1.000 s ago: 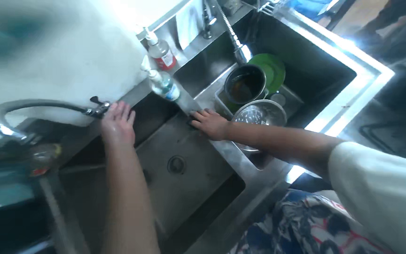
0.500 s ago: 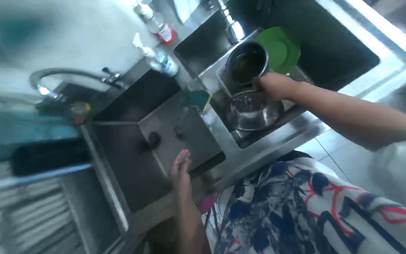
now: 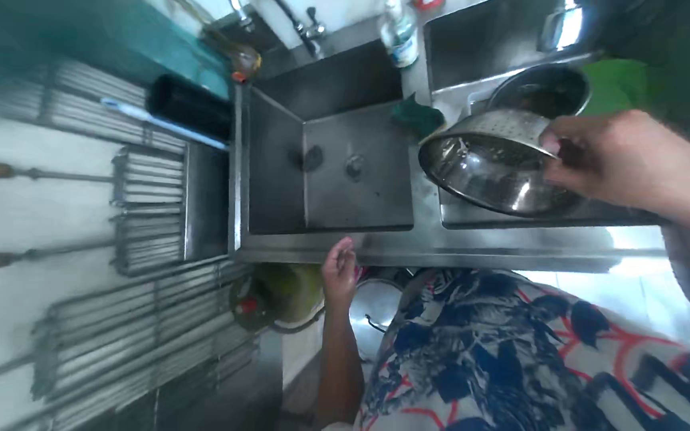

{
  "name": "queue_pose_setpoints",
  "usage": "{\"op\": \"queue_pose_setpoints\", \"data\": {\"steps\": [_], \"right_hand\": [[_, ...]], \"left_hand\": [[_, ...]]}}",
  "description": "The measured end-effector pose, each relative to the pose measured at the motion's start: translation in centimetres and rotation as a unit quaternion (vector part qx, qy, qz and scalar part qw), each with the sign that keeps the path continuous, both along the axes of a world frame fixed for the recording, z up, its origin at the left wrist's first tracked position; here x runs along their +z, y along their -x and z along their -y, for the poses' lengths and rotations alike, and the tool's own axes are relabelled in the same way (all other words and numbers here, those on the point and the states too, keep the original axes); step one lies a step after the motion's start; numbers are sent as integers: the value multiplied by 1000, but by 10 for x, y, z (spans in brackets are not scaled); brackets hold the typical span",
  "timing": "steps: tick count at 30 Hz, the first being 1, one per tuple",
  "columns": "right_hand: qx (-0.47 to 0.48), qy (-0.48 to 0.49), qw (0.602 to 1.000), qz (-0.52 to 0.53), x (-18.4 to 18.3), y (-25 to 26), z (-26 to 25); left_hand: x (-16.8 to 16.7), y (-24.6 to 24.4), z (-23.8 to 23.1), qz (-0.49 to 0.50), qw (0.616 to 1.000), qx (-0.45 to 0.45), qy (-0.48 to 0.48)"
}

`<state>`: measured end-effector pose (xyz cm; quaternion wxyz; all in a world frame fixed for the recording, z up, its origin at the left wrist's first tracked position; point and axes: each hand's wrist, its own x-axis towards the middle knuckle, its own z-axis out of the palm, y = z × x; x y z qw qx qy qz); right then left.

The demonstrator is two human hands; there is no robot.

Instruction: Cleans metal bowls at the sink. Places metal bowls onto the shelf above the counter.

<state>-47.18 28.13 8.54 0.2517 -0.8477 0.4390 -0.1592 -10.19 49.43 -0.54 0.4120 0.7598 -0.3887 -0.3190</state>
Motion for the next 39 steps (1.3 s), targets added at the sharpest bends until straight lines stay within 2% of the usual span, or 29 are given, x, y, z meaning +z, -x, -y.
{"op": "queue_pose_setpoints", "data": {"steps": [2,4,8,13,15,19,21,23,25,28,34,37,39], "right_hand": [[0,14,999,30,14,-13,3],[-2,-15,997,77,23,-38,13],[-15,-163,962,218,-2,-124,49],[-82,-333,890,301,-45,-234,75],[-93,-360,881,293,-60,-261,82],[-79,-329,908,248,-78,-302,95],[-63,-273,937,210,-76,-319,93],[-38,-204,967,149,-67,-336,86],[0,-155,985,70,-59,-353,82],[45,-141,989,-4,-63,-372,73],[90,-162,981,-60,-67,-380,70],[77,-198,977,-24,-63,-376,107],[22,-147,989,24,-58,-377,158]], "left_hand": [[-1,0,-3,-33,999,-7,19],[2,1,4,-99,995,-12,21],[14,-1,51,-217,972,-11,-95],[14,-37,106,-278,947,147,-63],[6,-60,121,-292,938,178,-59],[-19,-107,151,-269,941,186,-91],[-25,-122,158,-197,957,184,-109],[-21,-127,161,-127,974,171,-74],[-10,-120,174,-161,975,154,-7],[15,-111,204,-262,961,90,-6],[4,-117,239,-154,985,77,-9],[9,-134,251,-151,986,50,-43],[16,-148,268,-120,990,43,-53]]}}
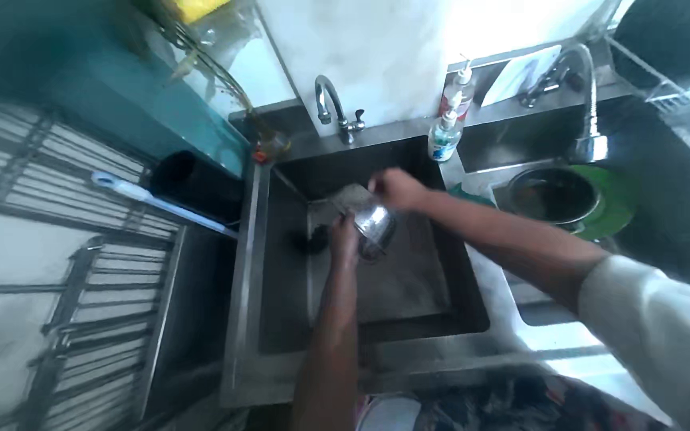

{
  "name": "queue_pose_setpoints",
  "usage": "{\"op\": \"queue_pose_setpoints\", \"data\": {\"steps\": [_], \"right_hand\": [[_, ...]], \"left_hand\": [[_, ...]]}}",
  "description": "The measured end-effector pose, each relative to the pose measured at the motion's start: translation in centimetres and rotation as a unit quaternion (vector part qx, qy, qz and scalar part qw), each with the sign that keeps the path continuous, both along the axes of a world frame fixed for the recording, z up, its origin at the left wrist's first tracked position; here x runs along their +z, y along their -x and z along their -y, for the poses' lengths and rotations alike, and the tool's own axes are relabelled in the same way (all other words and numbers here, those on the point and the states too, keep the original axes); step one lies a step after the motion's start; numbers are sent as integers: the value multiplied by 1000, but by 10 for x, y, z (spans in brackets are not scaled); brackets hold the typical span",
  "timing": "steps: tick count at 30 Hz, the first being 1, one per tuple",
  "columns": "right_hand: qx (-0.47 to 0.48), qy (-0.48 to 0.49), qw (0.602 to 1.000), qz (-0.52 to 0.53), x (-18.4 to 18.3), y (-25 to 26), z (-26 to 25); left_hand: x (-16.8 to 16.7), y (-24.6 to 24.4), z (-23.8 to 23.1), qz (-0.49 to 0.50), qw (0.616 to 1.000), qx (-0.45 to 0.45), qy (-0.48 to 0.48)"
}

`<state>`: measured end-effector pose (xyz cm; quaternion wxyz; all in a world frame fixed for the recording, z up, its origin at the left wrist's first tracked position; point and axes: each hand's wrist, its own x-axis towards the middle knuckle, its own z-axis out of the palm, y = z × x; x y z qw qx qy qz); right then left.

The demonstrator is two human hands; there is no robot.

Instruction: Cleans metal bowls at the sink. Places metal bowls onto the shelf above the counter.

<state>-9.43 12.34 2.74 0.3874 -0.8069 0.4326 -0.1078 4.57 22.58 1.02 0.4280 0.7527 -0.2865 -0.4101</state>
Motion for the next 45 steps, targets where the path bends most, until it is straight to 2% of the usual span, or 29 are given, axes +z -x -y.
{"op": "queue_pose_setpoints", "data": {"steps": [3,5,9,12,14,16,18,20,23,25,30,32,36,39,42,45], "right_hand": [[-77,65,995,-19,19,-23,89],[-78,78,991,-70,21,-42,133],[-31,91,982,-164,2,-59,168],[10,109,970,-217,-14,-63,150],[20,70,972,-224,-10,-66,129],[-29,32,989,-142,3,-77,122],[-73,-30,997,-8,20,-93,120],[-66,-113,988,87,24,-111,118],[-58,-221,960,161,15,-119,111],[-65,-208,962,162,9,-112,111],[-19,-12,987,160,5,-66,131],[-34,0,988,152,10,-40,128],[-132,-27,978,161,-1,-3,112],[-200,-89,962,165,-14,14,85],[-206,-139,951,184,-31,25,58],[-216,-187,935,212,-48,29,30]], "left_hand": [[0,-26,31,74,997,-37,-5],[2,-38,48,87,995,-58,-1],[9,-44,75,56,998,-39,3],[7,-49,90,67,997,-16,-22],[5,-51,99,85,995,-16,-40],[2,-52,106,91,994,-18,-50],[-4,-51,110,80,996,-15,-35],[-9,-48,109,70,997,-14,-18],[-12,-39,108,106,994,-16,-20],[-9,-33,105,116,993,-16,-26],[-12,-33,106,103,994,22,-11],[-14,-36,104,99,994,35,-17],[-19,-40,95,87,993,76,-18],[-22,-46,87,17,995,94,27],[-22,-53,76,-67,989,118,65],[-26,-64,65,-111,982,128,83]]}}
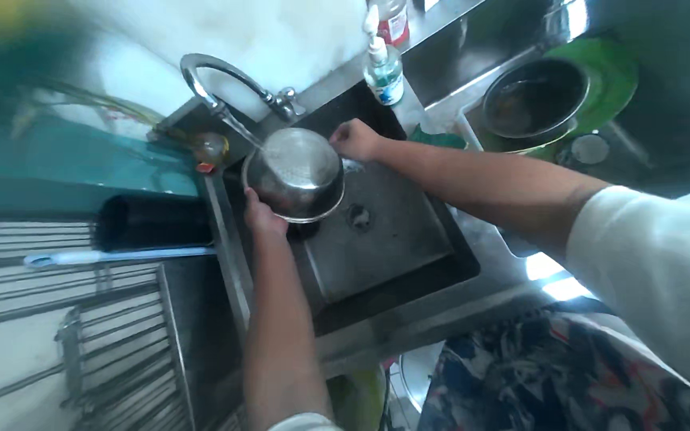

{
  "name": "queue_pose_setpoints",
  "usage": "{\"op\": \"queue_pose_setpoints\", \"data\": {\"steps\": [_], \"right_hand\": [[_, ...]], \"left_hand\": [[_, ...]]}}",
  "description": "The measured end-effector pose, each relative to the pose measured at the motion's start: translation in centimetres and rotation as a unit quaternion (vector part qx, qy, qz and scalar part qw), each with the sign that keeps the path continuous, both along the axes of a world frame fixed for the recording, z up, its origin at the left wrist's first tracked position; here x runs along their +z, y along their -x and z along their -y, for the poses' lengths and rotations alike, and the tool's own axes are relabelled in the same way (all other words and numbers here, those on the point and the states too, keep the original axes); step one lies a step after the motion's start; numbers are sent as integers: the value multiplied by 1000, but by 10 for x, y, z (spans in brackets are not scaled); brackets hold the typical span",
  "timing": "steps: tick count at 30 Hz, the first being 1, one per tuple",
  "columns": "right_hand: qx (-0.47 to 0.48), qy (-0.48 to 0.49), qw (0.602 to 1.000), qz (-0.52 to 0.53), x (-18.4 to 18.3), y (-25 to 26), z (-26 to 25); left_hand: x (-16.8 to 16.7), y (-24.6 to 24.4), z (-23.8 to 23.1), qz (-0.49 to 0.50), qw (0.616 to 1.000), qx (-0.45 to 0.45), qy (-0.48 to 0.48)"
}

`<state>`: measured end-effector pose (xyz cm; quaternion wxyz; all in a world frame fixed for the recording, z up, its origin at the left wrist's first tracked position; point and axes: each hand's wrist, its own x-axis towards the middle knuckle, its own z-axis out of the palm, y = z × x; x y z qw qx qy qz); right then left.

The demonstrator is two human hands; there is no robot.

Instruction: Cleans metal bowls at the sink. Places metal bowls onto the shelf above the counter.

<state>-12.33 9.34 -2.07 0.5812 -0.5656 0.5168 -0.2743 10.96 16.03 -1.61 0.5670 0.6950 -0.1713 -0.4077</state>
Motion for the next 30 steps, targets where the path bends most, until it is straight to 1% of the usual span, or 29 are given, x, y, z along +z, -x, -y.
{"op": "queue_pose_setpoints", "data": {"steps": [2,4,6,8,11,14,16,18,19,20,21,22,24,26,28,30], "right_hand": [[3,-11,1000,14,-7,3,-17],[13,-7,1000,25,-16,6,-31],[11,-4,1000,27,-29,8,-40],[13,-14,999,26,-36,11,-48],[17,-28,999,23,-39,19,-56],[24,-28,999,7,-40,26,-62],[23,-38,999,4,-34,29,-63],[1,-33,999,9,-32,28,-60],[-11,-36,999,19,-27,28,-58],[-22,-45,998,30,-21,26,-56],[-29,-54,997,42,-13,23,-53],[-38,-58,996,57,-6,19,-49],[-44,-74,993,78,8,8,-43],[-39,-112,990,71,19,-4,-35],[-36,-154,986,51,18,-17,-26],[-35,-179,983,12,10,-29,-19]], "left_hand": [[-4,-3,-8,21,999,-23,20],[-8,0,-18,98,994,-45,28],[-14,1,-27,161,986,-33,21],[-23,-1,-31,152,987,-6,42],[-33,-3,-32,82,992,23,91],[-33,-1,-32,29,992,8,126],[-28,1,-30,48,990,-11,136],[-16,13,-26,118,984,-37,130],[-8,20,-25,163,978,-65,112],[-3,24,-24,221,966,-102,88],[-1,27,-22,287,945,-142,65],[1,31,-21,355,917,-182,33],[0,40,-17,470,846,-250,-26],[-4,46,-16,544,775,-313,-71],[-11,47,-18,599,707,-362,-98],[-22,46,-23,641,656,-388,-96]]}}
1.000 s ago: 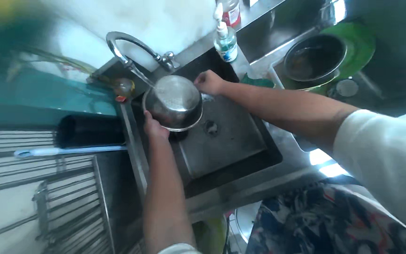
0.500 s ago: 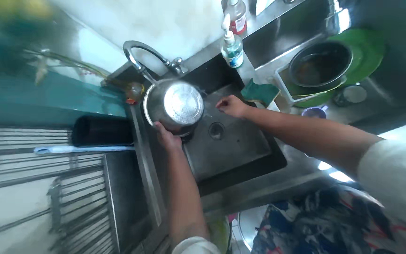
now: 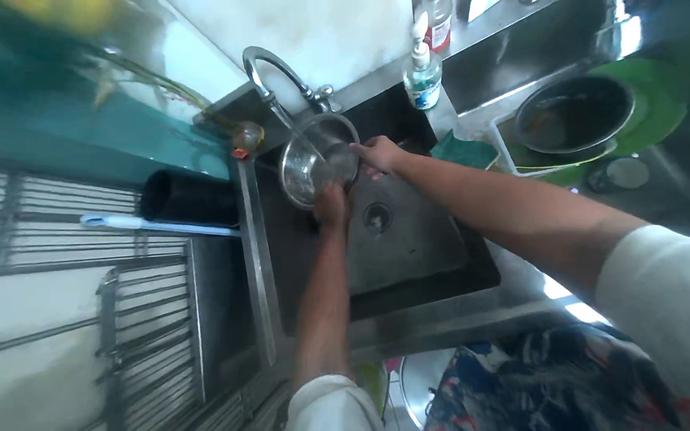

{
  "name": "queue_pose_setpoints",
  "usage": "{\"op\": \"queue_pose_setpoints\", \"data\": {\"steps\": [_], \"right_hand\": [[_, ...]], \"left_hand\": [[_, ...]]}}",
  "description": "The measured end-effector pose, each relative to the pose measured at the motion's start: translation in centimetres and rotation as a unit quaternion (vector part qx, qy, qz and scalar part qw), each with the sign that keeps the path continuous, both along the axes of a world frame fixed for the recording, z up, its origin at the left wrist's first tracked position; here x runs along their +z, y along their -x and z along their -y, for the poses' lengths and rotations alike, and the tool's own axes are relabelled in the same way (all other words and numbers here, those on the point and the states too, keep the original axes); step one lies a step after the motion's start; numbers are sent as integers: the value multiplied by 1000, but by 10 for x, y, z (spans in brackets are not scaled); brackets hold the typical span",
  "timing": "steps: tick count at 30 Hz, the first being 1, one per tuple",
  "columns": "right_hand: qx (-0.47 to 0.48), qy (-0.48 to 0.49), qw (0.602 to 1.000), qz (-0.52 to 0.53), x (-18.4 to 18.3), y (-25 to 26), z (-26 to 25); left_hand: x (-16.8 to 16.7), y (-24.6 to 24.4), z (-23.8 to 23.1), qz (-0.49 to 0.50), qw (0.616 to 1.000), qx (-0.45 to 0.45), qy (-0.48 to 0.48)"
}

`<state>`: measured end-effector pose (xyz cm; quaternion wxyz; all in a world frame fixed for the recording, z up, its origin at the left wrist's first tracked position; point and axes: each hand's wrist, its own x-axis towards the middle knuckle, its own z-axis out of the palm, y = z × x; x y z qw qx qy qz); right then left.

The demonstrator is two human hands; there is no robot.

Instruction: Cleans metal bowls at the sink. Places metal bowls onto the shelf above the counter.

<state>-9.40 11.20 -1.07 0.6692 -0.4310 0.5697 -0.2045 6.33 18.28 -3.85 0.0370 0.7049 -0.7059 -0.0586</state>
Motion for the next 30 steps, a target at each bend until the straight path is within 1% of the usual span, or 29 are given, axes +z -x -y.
{"op": "queue_pose_setpoints", "data": {"steps": [2,4,5,6,8,9,10,11,13,14,17,20,23,25,28,30], "right_hand": [[10,-7,1000,-28,-16,-10,3],[10,-1,999,-30,-30,-15,1],[12,4,999,-29,-32,-15,-1],[12,16,999,-37,-33,-14,-4],[5,46,995,-84,-38,-9,-11],[-9,62,993,-103,-42,-5,-15],[-16,77,990,-120,-48,-1,-18],[-19,89,987,-131,-54,3,-20],[-29,112,983,-139,-64,8,-23],[-31,126,981,-144,-67,10,-25],[-30,177,967,-179,-64,14,-32],[-31,222,955,-197,-54,13,-33],[-20,231,951,-203,-43,10,-28],[-10,241,947,-212,-39,10,-25],[6,266,939,-220,-37,14,-23],[13,270,938,-218,-35,18,-20]], "left_hand": [[-15,-3,-7,18,997,-53,49],[-28,-10,-12,31,988,-104,114],[-32,-12,-12,32,985,-121,117],[-31,-15,-11,22,985,-139,95],[-19,-21,-2,-26,987,-155,-22],[-9,-22,6,-63,985,-131,-91],[-1,-23,16,-109,980,-94,-136],[6,-25,28,-167,972,-55,-158],[18,-27,54,-252,955,14,-155],[25,-27,66,-271,950,47,-147],[37,-21,89,-274,947,133,-97],[40,-17,92,-247,952,169,-59],[28,-26,81,-234,947,221,-19],[16,-39,70,-255,934,251,-2],[-6,-60,58,-287,908,305,-11],[-14,-66,49,-287,896,333,-54]]}}
